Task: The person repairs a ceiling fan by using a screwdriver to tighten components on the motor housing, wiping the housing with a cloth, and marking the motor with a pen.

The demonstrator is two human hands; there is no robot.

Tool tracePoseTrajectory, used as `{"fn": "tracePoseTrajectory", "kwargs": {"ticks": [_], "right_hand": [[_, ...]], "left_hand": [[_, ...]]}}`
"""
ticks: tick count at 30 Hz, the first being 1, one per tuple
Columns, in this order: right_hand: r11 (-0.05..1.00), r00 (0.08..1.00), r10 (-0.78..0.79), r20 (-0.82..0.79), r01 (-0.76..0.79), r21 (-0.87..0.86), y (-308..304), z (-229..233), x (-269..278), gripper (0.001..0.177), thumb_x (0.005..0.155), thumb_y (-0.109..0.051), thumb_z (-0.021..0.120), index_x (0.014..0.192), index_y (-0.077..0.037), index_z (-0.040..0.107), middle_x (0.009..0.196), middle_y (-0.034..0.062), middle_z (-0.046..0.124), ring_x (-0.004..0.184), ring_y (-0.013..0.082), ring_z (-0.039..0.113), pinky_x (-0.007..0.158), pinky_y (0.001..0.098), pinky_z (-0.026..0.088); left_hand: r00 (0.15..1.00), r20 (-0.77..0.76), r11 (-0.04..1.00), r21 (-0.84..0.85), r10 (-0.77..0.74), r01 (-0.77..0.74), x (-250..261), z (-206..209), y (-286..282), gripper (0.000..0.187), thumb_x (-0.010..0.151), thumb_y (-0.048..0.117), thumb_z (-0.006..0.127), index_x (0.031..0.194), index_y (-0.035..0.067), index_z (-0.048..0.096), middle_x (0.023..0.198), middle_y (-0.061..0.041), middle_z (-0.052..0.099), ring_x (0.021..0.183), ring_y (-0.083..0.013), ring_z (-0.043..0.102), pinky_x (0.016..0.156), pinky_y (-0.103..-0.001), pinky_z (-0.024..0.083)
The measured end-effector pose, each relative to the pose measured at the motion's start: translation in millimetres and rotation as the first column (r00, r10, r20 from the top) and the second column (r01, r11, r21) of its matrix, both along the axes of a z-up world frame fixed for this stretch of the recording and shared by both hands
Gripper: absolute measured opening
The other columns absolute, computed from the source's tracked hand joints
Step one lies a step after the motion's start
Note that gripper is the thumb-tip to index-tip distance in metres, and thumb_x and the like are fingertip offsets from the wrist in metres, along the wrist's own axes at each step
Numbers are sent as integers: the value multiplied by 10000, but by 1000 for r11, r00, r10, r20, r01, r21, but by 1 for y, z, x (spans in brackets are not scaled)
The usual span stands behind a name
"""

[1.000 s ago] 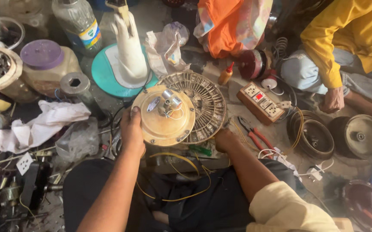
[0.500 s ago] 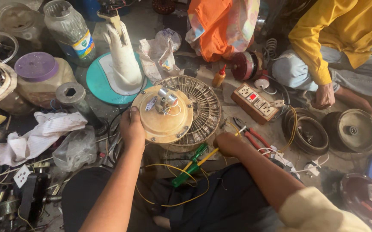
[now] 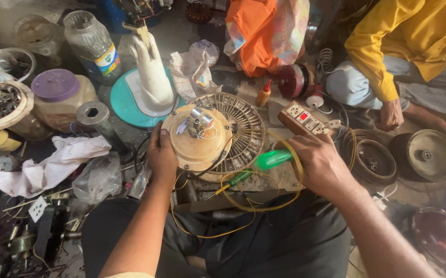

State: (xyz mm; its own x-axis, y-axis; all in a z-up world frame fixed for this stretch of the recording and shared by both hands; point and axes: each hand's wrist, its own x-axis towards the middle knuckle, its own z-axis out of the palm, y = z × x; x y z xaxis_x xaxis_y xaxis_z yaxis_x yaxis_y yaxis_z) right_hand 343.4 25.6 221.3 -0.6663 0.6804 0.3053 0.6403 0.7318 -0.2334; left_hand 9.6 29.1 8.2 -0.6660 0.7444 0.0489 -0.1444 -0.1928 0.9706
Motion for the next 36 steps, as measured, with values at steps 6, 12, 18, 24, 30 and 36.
{"fn": "tracePoseTrajectory", "kwargs": {"ticks": [6, 12, 18, 24, 30, 36], "right_hand": [[976, 713, -199, 673, 79, 204, 30, -1, 4, 143, 867, -198, 668, 980, -224, 753, 849, 52, 704, 939, 277, 678, 945, 449, 468], [870, 907, -421, -22, 410, 274, 52, -1, 45, 57, 972, -70, 606, 983, -76, 662, 902, 143, 662, 898, 362, 658, 866, 483, 504], [846, 896, -445, 0, 420, 327, 66, 33, 12, 109, 956, -107, 666, 1044, -48, 689, 799, 169, 650, 759, 362, 634, 778, 493, 498], [902, 249, -281, -927, -262, -344, 76, 50, -26, 345, 1066, -208, 602, 1393, -116, 545, 901, 12, 641, 604, 124, 526, 637, 309, 523], [917, 179, -200, -963, -313, -249, 109, 47, -16, 319, 1068, -213, 587, 1368, -112, 544, 894, 15, 631, 604, 127, 521, 633, 309, 513], [930, 141, -168, -976, -306, -204, 115, 42, -13, 291, 1070, -219, 570, 1337, -109, 542, 886, 19, 620, 603, 130, 515, 628, 310, 501]], "left_hand": [[1000, -30, 999, 33, -1, 2, 1, -3, -3, 412, 1063, 207, 510, 1418, 7, 570, 1312, -153, 688, 1168, -208, 651, 1007, -320, 497], [994, -107, 1000, -9, 18, -19, 0, 0, -4, 419, 1056, 212, 508, 1418, 10, 572, 1302, -150, 696, 1182, -217, 655, 1019, -324, 487], [992, -124, 1000, 2, 4, -3, -2, 0, -2, 420, 1066, 206, 510, 1419, -17, 558, 1339, -157, 674, 1221, -228, 636, 1047, -331, 475], [994, -107, 999, 41, -2, 7, -2, -2, -3, 437, 1076, 225, 517, 1435, -23, 551, 1348, -154, 674, 1237, -220, 631, 1069, -333, 473], [999, -30, 999, 28, -18, 19, -2, 2, 1, 418, 1074, 214, 520, 1419, -18, 559, 1343, -144, 674, 1224, -203, 637, 1062, -322, 482], [999, -30, 999, 13, -39, 39, -1, 11, -2, 403, 1076, 206, 511, 1407, -15, 568, 1313, -132, 686, 1197, -190, 642, 1043, -319, 491]]}}
